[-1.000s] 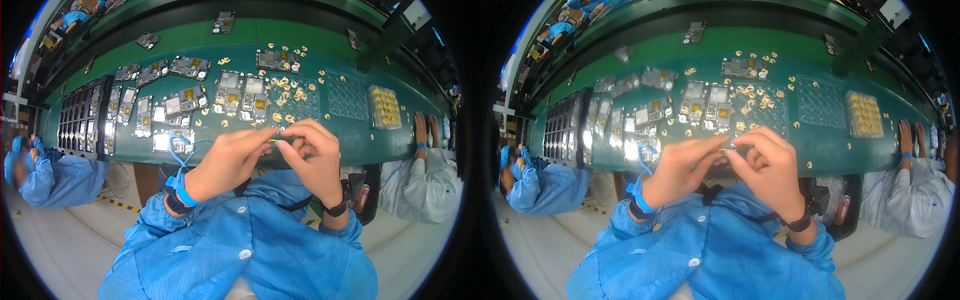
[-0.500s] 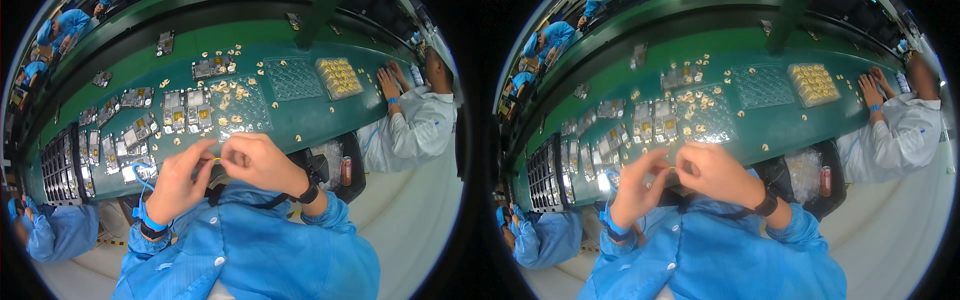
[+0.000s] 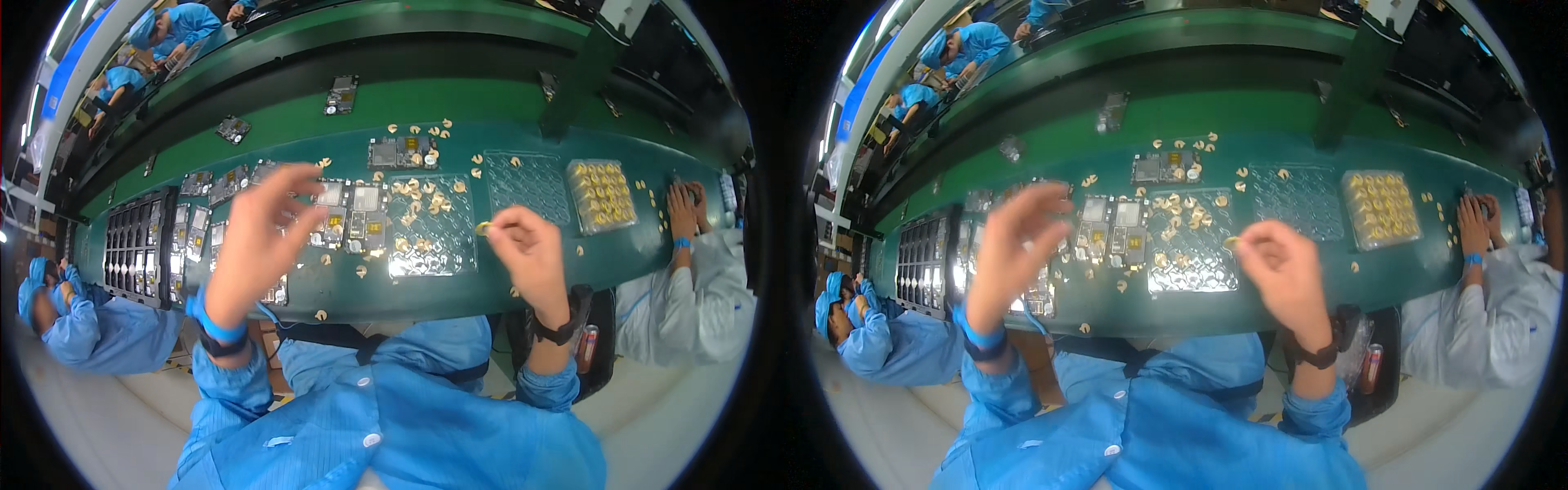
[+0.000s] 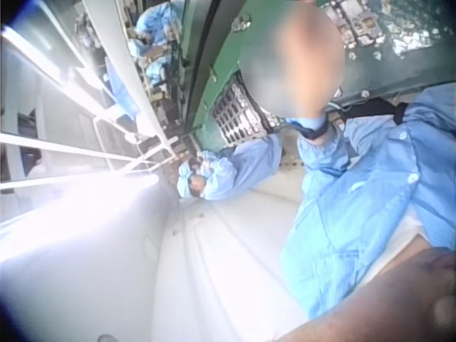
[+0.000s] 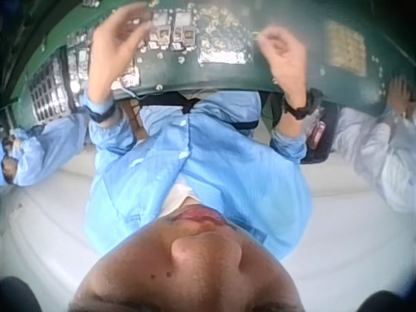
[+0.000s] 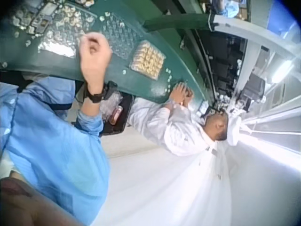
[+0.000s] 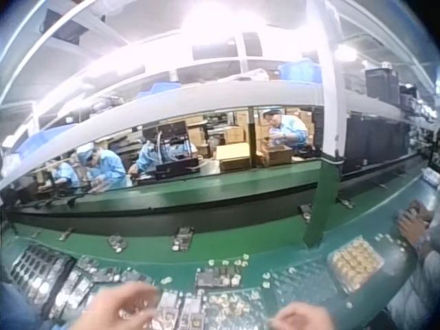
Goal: Installing small yellow electronic components and connecting flex cables to smartphone motherboards on an assembly line.
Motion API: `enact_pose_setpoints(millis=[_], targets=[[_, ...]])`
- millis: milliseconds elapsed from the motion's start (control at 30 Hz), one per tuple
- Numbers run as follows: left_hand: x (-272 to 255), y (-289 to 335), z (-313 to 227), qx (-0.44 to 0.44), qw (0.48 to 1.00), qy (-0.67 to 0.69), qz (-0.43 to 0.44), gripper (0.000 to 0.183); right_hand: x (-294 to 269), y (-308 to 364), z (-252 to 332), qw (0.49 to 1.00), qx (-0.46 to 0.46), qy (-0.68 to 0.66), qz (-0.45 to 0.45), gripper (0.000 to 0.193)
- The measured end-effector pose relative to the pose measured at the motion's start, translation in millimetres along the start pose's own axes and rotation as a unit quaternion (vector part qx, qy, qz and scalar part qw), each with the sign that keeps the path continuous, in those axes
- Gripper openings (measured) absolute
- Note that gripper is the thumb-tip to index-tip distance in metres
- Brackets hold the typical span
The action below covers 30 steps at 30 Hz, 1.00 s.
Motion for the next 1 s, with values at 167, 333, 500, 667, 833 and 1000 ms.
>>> enact_pose_setpoints(millis=[167, 333, 500, 667, 833, 1000], targets=[[17.9, -118.1, 109.4, -0.104, 0.987, -0.054, -0.112, 0.041, -32.4, -1.7, -50.3, 0.988, 0.032, -0.097, -0.114, 0.001], [76.7, -167.9, 233.8, -0.122, 0.936, -0.280, -0.173, 0.055, -15.2, -2.4, -74.9, 0.989, 0.014, -0.046, -0.142, 0.003], [108.8, -191.3, 234.5, -0.103, 0.937, -0.303, -0.141, 0.070, -27.0, -0.5, -74.2, 0.984, -0.060, -0.005, -0.165, 0.010], [94.8, -211.0, 251.4, -0.177, 0.973, -0.062, -0.132, 0.045, -33.5, -1.5, -70.4, 0.983, -0.067, -0.017, -0.168, 0.012], [86.0, -208.2, 254.9, -0.246, 0.922, 0.245, -0.171, 0.024, -34.7, -1.7, -67.4, 0.983, -0.087, -0.011, -0.159, 0.011], [50.7, -166.6, 166.5, -0.172, 0.900, 0.360, -0.172, 0.028, -29.2, -1.6, -77.7, 0.987, -0.045, -0.022, -0.152, 0.008]])
Point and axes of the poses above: each hand's wrist, its own y-axis away from the middle knuckle, its own x-axis out of the palm, z = x × y, the point moved 2 cm from there along -y, towards the middle knuckle, and after that the axes turned 9 degrees about x, right-handed, at the moved point
